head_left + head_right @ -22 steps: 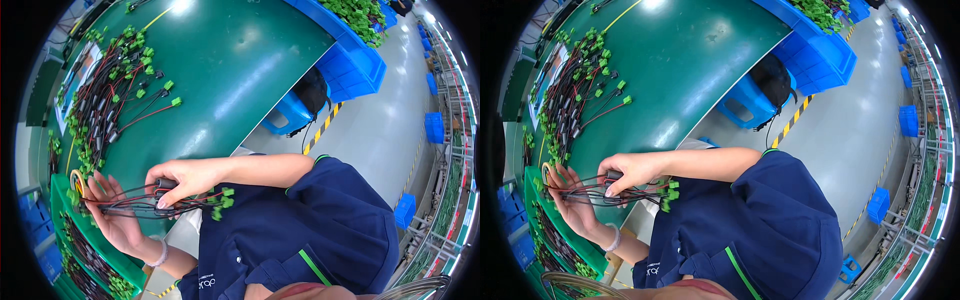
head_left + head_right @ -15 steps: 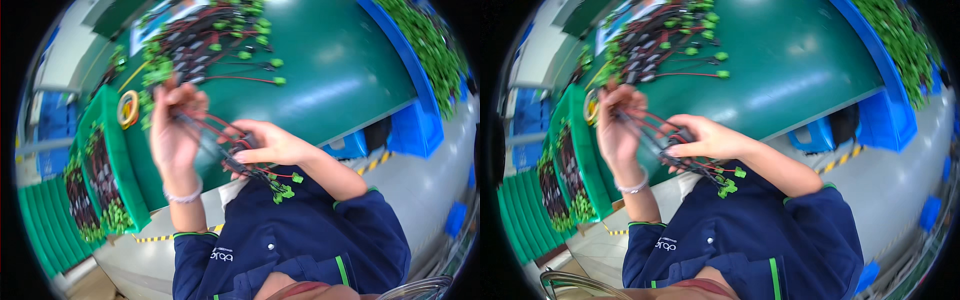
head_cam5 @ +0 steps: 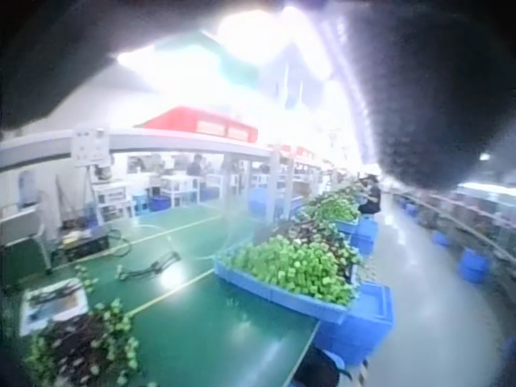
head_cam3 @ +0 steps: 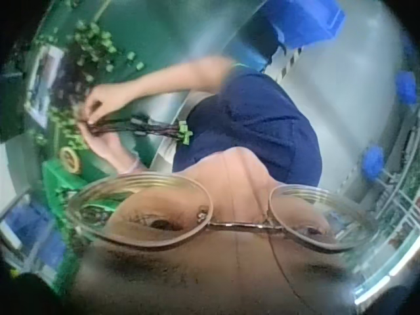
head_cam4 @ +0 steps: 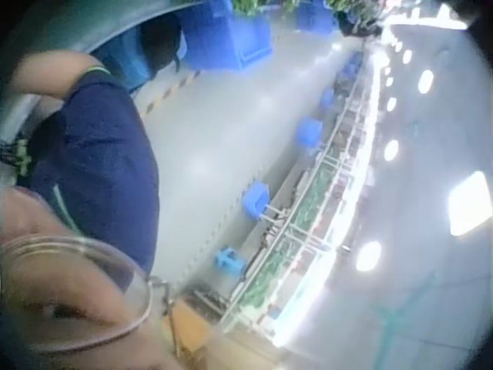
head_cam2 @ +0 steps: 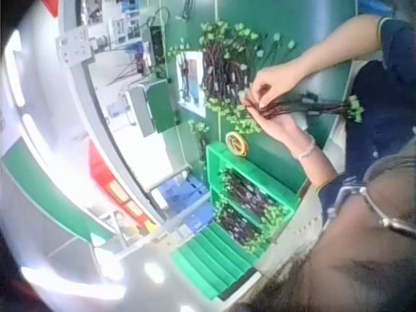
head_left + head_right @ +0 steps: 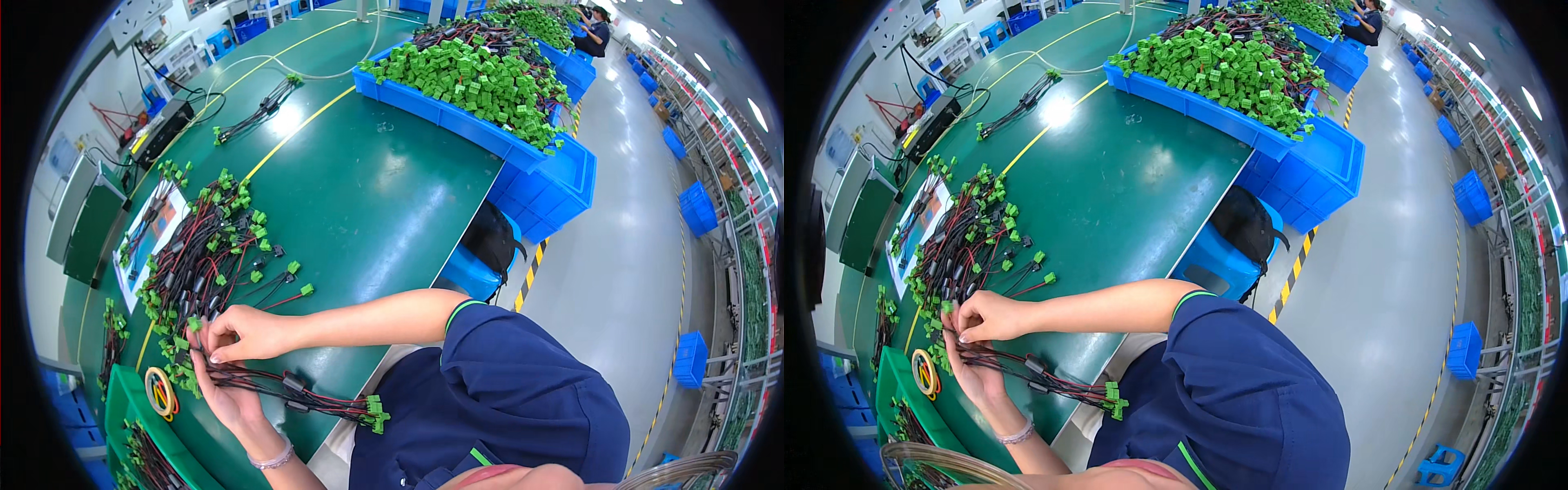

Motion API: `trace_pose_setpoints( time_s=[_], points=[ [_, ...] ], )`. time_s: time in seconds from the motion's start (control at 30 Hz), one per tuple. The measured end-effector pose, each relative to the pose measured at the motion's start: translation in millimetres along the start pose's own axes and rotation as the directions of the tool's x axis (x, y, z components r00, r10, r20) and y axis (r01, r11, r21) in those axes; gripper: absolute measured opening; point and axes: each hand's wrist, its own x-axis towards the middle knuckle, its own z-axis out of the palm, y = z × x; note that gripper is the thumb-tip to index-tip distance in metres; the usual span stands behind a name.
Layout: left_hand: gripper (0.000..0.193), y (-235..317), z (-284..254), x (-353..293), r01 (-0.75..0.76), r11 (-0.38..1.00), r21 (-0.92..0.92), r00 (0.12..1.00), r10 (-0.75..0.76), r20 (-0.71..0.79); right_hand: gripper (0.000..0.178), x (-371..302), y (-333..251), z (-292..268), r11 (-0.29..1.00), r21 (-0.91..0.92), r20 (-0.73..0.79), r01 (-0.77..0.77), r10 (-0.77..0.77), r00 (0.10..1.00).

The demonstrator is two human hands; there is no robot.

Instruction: The person groups and organizes electrical wire harnesses by hand, checking their connectors and bundled wires, then placing them into plastic bins.

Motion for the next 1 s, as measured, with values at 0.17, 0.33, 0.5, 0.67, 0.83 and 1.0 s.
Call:
trace_pose_setpoints(
  time_s=[0.17,0.33,0.5,0.67,0.83,1.0],
  points=[
    [0.04,9,-6,-8,-0.051,0.986,0.157,0.976,0.083,-0.202,0.017,8,2,5,0.856,0.396,0.134,-0.331,0.303,0.944],
    [0.039,-11,-6,12,0.07,0.991,0.116,0.98,-0.047,-0.193,0.017,3,3,-26,0.871,0.209,0.16,-0.445,0.419,0.894],
    [0.032,-9,-9,5,0.123,0.989,0.088,0.988,-0.113,-0.107,0.011,-6,0,-18,0.871,0.179,0.184,-0.458,0.428,0.885],
    [0.031,-7,-6,10,0.102,0.994,-0.05,0.971,-0.11,-0.214,0.01,-1,9,-18,0.899,0.157,0.103,-0.409,0.397,0.912],
    [0.033,-7,-8,9,0.067,0.997,-0.031,0.983,-0.072,-0.17,0.013,-3,6,-15,0.901,0.114,0.117,-0.419,0.407,0.906],
    [0.031,-5,-5,7,0.05,0.998,0.026,0.996,-0.047,-0.08,0.02,-2,9,-18,0.756,0.377,0.108,-0.535,0.538,0.836]
  ],
)
